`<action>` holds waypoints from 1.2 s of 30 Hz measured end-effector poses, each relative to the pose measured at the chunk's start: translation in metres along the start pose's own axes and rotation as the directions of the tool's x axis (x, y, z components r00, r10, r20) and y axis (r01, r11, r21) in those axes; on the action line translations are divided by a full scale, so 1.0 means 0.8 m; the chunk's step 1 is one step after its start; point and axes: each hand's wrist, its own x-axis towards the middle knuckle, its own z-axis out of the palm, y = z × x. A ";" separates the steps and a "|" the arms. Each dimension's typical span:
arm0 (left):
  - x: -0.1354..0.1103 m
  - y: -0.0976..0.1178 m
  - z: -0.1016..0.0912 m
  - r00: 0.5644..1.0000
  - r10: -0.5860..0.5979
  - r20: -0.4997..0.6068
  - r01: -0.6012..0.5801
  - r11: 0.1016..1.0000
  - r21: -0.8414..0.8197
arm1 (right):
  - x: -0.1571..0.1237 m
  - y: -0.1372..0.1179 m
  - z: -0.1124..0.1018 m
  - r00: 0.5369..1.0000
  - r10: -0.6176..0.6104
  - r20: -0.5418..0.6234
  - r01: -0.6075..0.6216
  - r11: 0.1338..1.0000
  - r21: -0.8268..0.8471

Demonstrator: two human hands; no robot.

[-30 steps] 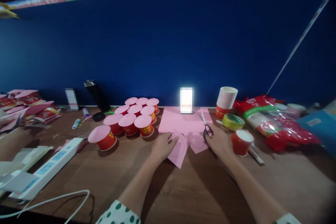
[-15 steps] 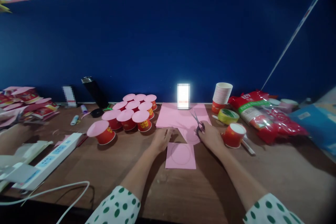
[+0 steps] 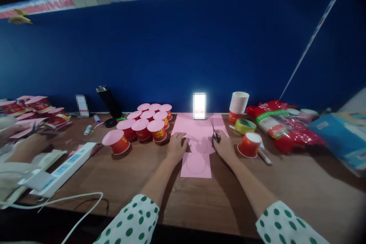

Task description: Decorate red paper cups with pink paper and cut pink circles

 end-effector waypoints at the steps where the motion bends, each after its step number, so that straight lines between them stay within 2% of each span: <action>1: 0.000 0.001 0.001 0.999 0.011 0.051 -0.016 0.995 0.102 | 0.000 0.000 -0.002 1.000 0.011 -0.008 -0.011 0.999 -0.051; 4: 0.002 0.004 0.003 0.980 -0.024 0.197 -0.052 0.927 0.371 | 0.001 0.002 -0.005 0.999 0.043 -0.028 -0.047 0.982 -0.184; 8: 0.004 0.005 0.003 0.966 -0.068 0.249 -0.051 0.894 0.445 | 0.001 0.003 -0.004 0.998 0.060 -0.032 -0.066 0.975 -0.213; 17: 0.004 0.002 0.000 0.980 -0.020 0.200 -0.040 0.956 0.292 | -0.001 -0.001 -0.008 0.992 0.115 -0.042 -0.121 0.974 -0.191; 22: 0.002 -0.002 -0.001 0.987 -0.038 0.158 0.011 0.986 0.164 | -0.002 -0.004 -0.011 0.992 0.118 -0.034 -0.123 0.972 -0.201; 27: 0.002 -0.007 -0.002 0.998 -0.063 0.004 0.063 0.998 0.010 | -0.004 -0.006 -0.014 0.997 0.081 -0.019 -0.083 0.973 -0.217; 31: 0.004 -0.013 -0.002 0.982 -0.116 -0.151 0.100 0.989 -0.109 | -0.003 -0.005 -0.014 0.997 0.075 -0.029 -0.080 0.974 -0.211; 36: 0.006 -0.025 0.001 0.951 -0.230 -0.206 0.176 0.952 -0.251 | -0.002 -0.007 -0.013 0.996 0.079 -0.035 -0.085 0.972 -0.221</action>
